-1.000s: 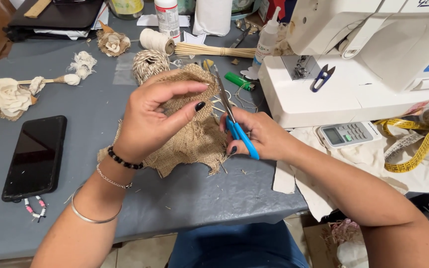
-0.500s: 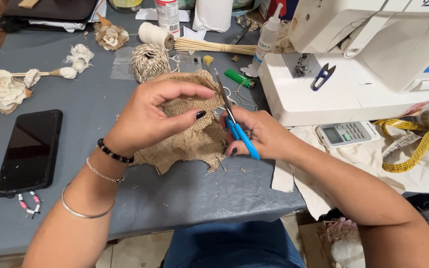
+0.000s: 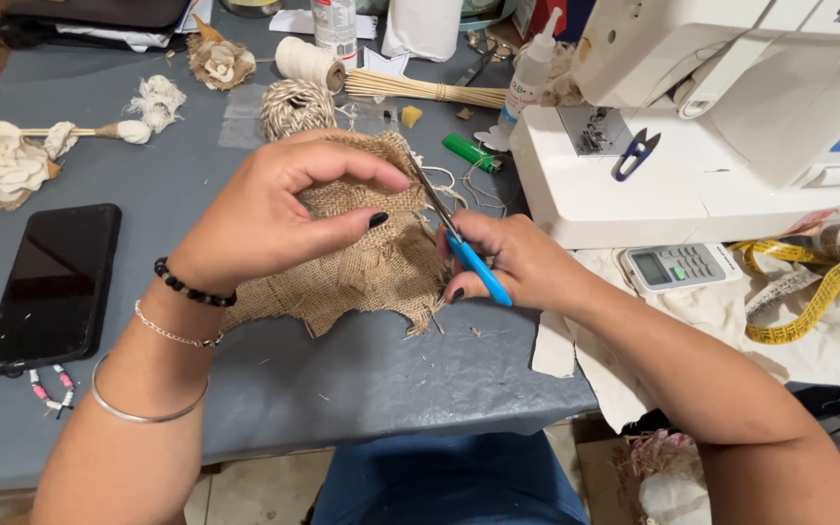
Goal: Cutting decorative shapes out of burlap fabric using scissors
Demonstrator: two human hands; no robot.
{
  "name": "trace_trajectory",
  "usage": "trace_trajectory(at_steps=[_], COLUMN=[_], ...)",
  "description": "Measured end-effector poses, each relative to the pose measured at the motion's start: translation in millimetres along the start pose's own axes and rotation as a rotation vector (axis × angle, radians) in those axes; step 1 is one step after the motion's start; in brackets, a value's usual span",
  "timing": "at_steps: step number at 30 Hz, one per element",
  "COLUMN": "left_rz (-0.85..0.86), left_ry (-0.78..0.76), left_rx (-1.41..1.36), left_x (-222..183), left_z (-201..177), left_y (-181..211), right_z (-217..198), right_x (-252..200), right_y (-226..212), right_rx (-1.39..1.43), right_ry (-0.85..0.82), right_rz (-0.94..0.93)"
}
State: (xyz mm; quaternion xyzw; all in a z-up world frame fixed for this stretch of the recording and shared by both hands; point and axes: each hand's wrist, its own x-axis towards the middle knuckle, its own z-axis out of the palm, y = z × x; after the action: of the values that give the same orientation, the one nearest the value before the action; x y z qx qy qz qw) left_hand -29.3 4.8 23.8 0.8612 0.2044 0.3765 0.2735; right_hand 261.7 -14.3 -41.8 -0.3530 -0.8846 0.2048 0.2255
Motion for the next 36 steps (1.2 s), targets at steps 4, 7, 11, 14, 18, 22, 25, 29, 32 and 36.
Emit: trace_trajectory(at_steps=[4,7,11,14,18,22,25,29,32,36], left_rz=[-0.004,-0.008,-0.012,-0.033,-0.031,-0.038,-0.059,-0.058,-0.06,0.022], left_ry=[-0.036,-0.076,-0.123,-0.16,-0.155,-0.142,-0.138,-0.134,-0.137,-0.11], left_rx=[0.028,0.068,0.084,0.084,0.079,0.097,0.095,0.098,0.07,0.081], left_x=[-1,-1,-2,-1,-2,-3,-3,-2,-1,2], left_z=[-7,-12,-14,-12,-13,-18,-19,-17,-11,5], left_y=[2,0,-1,-2,-3,-3,-2,-1,-4,-12], right_z=[2,3,4,4,3,4,5,4,6,6], right_x=[0,0,0,-1,0,-1,-1,1,0,-1], right_y=[3,4,6,6,4,7,6,5,8,6], right_rx=[-0.009,-0.011,0.003,0.0,-0.025,-0.06,-0.056,-0.024,-0.031,0.037], right_ry=[0.003,-0.02,-0.064,-0.096,-0.103,-0.07,-0.065,-0.096,-0.108,-0.108], right_rz=[0.019,0.032,0.007,0.03,0.057,0.061,0.085,0.072,0.031,0.011])
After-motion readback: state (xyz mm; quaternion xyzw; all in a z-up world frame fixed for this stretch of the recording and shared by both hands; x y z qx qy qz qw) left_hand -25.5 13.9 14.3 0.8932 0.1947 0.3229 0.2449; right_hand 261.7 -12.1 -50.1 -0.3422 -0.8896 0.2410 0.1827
